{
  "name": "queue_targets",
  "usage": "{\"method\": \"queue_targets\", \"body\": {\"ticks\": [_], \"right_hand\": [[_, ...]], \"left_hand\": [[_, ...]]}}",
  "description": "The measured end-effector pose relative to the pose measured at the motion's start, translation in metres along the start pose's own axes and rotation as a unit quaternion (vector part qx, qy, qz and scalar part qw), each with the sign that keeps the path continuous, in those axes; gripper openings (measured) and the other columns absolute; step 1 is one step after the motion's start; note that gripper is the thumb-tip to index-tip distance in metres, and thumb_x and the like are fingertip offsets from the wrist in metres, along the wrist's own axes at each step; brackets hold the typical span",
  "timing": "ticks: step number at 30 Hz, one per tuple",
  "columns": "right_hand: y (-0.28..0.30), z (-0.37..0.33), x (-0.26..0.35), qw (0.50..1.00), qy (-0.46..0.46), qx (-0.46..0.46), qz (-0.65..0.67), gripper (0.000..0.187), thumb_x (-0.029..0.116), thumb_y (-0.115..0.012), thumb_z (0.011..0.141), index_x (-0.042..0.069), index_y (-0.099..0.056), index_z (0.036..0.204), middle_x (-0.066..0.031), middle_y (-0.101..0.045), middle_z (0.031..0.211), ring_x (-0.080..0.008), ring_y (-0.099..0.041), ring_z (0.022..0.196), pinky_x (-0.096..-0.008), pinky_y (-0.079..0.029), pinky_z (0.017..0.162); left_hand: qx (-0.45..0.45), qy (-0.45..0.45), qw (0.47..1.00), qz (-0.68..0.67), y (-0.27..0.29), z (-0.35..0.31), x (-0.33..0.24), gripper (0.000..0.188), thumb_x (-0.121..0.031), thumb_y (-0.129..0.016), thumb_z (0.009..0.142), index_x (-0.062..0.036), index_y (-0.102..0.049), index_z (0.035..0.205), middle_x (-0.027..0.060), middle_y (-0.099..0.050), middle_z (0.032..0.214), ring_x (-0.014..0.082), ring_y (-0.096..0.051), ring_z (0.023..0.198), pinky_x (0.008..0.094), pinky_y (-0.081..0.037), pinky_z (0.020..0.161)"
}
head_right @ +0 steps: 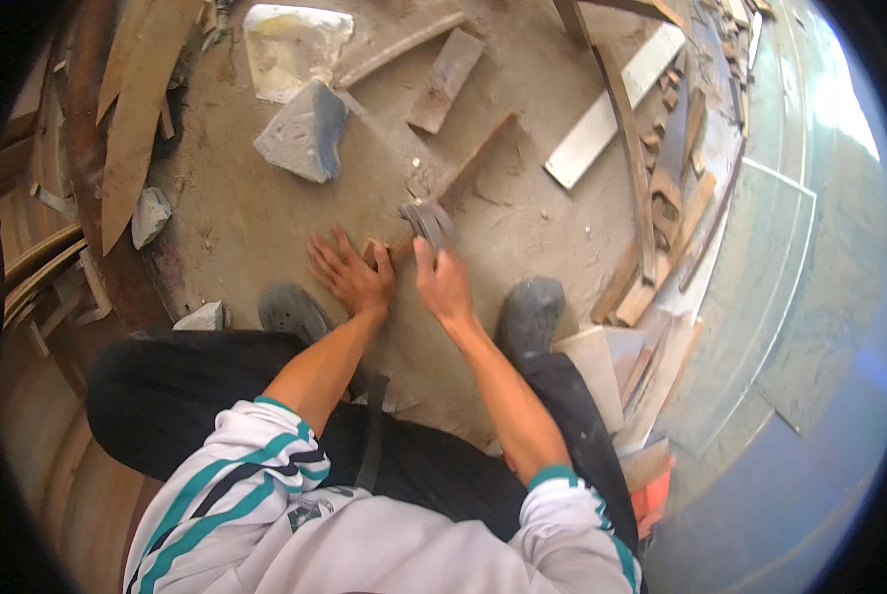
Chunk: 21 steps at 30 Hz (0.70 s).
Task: The person hammers a nail into a small wooden piece while sitting on the floor. They then pick up a long wooden stick and break it into smaller pieces by hand.
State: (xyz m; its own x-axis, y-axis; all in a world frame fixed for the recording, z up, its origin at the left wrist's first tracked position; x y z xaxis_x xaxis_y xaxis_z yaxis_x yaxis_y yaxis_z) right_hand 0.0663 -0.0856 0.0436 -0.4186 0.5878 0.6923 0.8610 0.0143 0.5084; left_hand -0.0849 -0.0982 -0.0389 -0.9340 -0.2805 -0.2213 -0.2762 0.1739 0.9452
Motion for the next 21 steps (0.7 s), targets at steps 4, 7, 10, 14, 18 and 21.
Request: {"method": "queue_targets", "body": {"ticks": [4,7,10,14,18,21], "right_hand": [[0.007,-0.006,0.005,0.98,-0.022,-0.081,0.18,0.046,0.047,-0.044,0.106,0.003,-0.053,0.092,-0.0086,-0.054,0.066,-0.02,-0.055,0.055,-0.0342,-0.044,0.05],[0.015,0.005,0.016,0.958,-0.021,-0.12,0.26,0.045,0.048,-0.041,0.107,0.008,-0.051,0.091,0.0004,-0.047,0.063,-0.0096,-0.048,0.05,-0.0269,-0.041,0.044],[0.007,0.016,0.008,0.985,-0.048,-0.093,0.14,0.051,0.046,-0.043,0.107,0.001,-0.058,0.087,-0.0096,-0.055,0.066,-0.0225,-0.061,0.063,-0.0395,-0.047,0.059],[0.019,0.013,0.027,0.995,-0.084,-0.033,0.048,0.055,0.049,-0.044,0.106,0.0,-0.059,0.087,-0.0118,-0.056,0.065,-0.025,-0.062,0.062,-0.0412,-0.047,0.06],[0.041,0.014,0.053,0.97,-0.036,-0.068,0.229,0.055,0.052,-0.044,0.105,0.002,-0.056,0.088,-0.0036,-0.052,0.054,-0.0153,-0.052,0.039,-0.0311,-0.04,0.04],[0.023,0.02,0.046,0.966,-0.064,-0.111,0.226,0.056,0.053,-0.043,0.105,0.001,-0.054,0.086,-0.0031,-0.051,0.055,-0.0147,-0.051,0.04,-0.0317,-0.042,0.04]], "left_hand": [[0.018,0.007,1.0,0.002,0.002,0.003,0.0,0.084,-0.059,-0.039,0.099,-0.0063,-0.016,0.16,0.0272,-0.001,0.165,0.0458,0.004,0.153,0.0606,0.004,0.121],[0.018,0.008,1.0,0.003,0.004,0.004,-0.001,0.085,-0.059,-0.04,0.098,-0.0046,-0.015,0.159,0.0274,-0.001,0.165,0.0457,0.005,0.153,0.0607,0.004,0.121],[0.034,0.01,0.999,0.008,0.005,0.003,-0.005,0.085,-0.059,-0.04,0.098,-0.0047,-0.016,0.159,0.0274,-0.001,0.165,0.046,0.005,0.153,0.061,0.003,0.121],[0.02,0.013,1.0,0.013,0.004,0.008,-0.005,0.084,-0.059,-0.04,0.098,-0.006,-0.016,0.159,0.0271,-0.001,0.165,0.0451,0.005,0.153,0.0607,0.003,0.121],[0.026,0.017,0.999,0.009,0.005,0.003,-0.002,0.085,-0.06,-0.04,0.098,-0.007,-0.015,0.16,0.0264,0.0,0.165,0.0436,0.006,0.153,0.0603,0.004,0.121],[0.033,0.013,0.999,0.019,0.006,0.004,-0.007,0.086,-0.061,-0.04,0.098,-0.0073,-0.014,0.16,0.0261,0.001,0.165,0.0433,0.006,0.153,0.0605,0.004,0.121]]}}
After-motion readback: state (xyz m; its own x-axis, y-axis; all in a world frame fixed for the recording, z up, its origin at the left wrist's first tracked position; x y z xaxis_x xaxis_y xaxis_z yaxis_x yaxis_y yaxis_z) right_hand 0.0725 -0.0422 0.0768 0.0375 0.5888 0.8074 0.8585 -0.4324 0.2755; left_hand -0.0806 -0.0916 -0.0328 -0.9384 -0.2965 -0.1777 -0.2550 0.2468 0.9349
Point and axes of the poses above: each hand's wrist, its own z-axis towards the middle knuckle, its own y-axis out of the back of the hand, x = y × z, the point moved 2 cm from there along z, towards the middle knuckle
